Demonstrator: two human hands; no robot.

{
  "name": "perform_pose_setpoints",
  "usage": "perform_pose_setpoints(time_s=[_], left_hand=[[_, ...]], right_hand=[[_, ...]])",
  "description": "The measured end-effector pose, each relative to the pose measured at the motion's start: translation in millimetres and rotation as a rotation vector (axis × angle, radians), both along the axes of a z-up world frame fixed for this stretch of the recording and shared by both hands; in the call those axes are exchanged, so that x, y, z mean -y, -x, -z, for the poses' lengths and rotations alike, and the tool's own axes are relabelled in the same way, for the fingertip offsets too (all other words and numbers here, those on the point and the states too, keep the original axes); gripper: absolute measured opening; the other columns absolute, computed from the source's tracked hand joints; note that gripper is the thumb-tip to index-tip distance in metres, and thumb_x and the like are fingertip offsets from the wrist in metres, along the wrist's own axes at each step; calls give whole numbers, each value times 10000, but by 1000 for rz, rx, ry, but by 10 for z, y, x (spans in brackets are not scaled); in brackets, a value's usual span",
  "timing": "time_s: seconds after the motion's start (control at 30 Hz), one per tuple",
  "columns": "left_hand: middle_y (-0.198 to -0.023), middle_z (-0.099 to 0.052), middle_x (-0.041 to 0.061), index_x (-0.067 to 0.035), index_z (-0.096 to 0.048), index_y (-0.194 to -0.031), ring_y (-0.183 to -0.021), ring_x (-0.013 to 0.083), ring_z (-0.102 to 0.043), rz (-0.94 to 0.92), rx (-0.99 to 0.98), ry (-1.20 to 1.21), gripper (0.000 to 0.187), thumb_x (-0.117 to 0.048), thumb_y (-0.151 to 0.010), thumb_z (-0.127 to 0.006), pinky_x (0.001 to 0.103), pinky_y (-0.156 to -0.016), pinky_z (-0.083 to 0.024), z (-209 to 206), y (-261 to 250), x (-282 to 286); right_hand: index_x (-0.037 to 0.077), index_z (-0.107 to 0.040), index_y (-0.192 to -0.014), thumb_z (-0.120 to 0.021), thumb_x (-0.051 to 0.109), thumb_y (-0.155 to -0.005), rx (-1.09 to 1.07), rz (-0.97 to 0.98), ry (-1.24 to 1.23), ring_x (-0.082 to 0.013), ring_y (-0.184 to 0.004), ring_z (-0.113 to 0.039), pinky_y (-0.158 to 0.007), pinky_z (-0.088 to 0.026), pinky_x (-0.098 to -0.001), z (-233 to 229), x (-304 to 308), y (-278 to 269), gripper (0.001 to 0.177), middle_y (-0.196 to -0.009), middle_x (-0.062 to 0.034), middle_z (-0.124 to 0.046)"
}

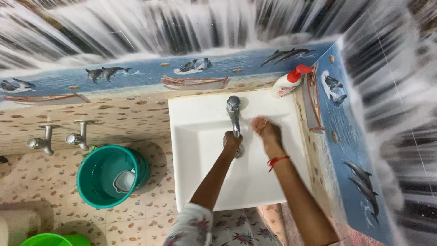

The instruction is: The person washes their hands under a running faucet, then retrieves a bottle of liquid soap and a sponge from a shelf. They pour soap onto the sponge and scrub the white sink basin and faucet area. The person places the soap bottle back on the shelf and continues scrubbing the sink with the sponge.

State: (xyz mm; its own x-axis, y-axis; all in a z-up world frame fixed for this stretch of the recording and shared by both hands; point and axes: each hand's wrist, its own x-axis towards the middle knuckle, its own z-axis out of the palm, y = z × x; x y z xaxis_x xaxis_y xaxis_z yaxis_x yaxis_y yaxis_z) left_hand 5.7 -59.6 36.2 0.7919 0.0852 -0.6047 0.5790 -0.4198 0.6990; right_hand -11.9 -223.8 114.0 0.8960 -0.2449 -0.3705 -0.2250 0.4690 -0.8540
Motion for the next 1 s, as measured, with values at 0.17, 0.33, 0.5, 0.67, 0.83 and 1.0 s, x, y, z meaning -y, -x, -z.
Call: perform_pose_setpoints(time_s=[0.17, 0.33, 0.5, 0.67, 0.83, 1.0], left_hand=[[-880, -761, 137, -99, -753, -936, -771, 258, -722, 130, 81, -115, 180, -240, -827, -727, 392, -704, -567, -555, 137, -260], [-818, -692, 147, 15, -644, -943, -727, 255, -675, -93, 498, 14, 316, -218, -773, -775, 393, -662, -560, -936, 345, -543], [-811, -671, 113, 2, -645, -1021, -707, 238, -663, -289, 158, 260, 287, -261, -910, -663, 375, -637, -546, -388, 256, -572], [-783, -660, 168, 39, -617, -1035, -628, 257, -661, -481, -286, 875, 290, -224, -1035, -496, 362, -561, -547, 260, 117, -359], [-778, -662, 190, 75, -608, -1005, -651, 285, -684, -471, -226, 1044, 253, -114, -1017, -441, 356, -561, -584, 386, -133, 90], [-777, -669, 167, 49, -606, -959, -626, 248, -675, -526, -266, 953, 288, -189, -1063, -482, 323, -526, -576, 415, -171, 125]], right_hand=[[7, -677, -1054, -530, 85, -1034, -378, -46, -380, -165, -744, -651, -583, -430, -280, 749, -602, 293, 168, -927, -87, -705], [25, -597, -956, -416, 150, -1062, -530, 76, -642, -168, -695, -599, -626, -545, -310, 982, -1012, 105, 245, -846, -72, -639], [49, -540, -833, -481, 116, -1083, -483, 96, -778, -198, -621, -513, -615, -575, -333, 1033, -857, 34, 266, -741, -81, -524], [34, -591, -892, -447, 129, -1103, -267, 87, -993, -235, -741, -604, -709, -611, -335, 488, -165, -164, 273, -849, -123, -599], [-94, -581, -1200, -435, 154, -1094, -32, -208, -320, -286, -1099, -697, -974, -583, -349, -1066, 152, -903, 306, -1204, -227, -664], [-95, -532, -1309, -491, 169, -1039, -29, -234, 5, -281, -1180, -670, -1060, -553, -369, -1530, 148, -1221, 380, -1319, -241, -638]])
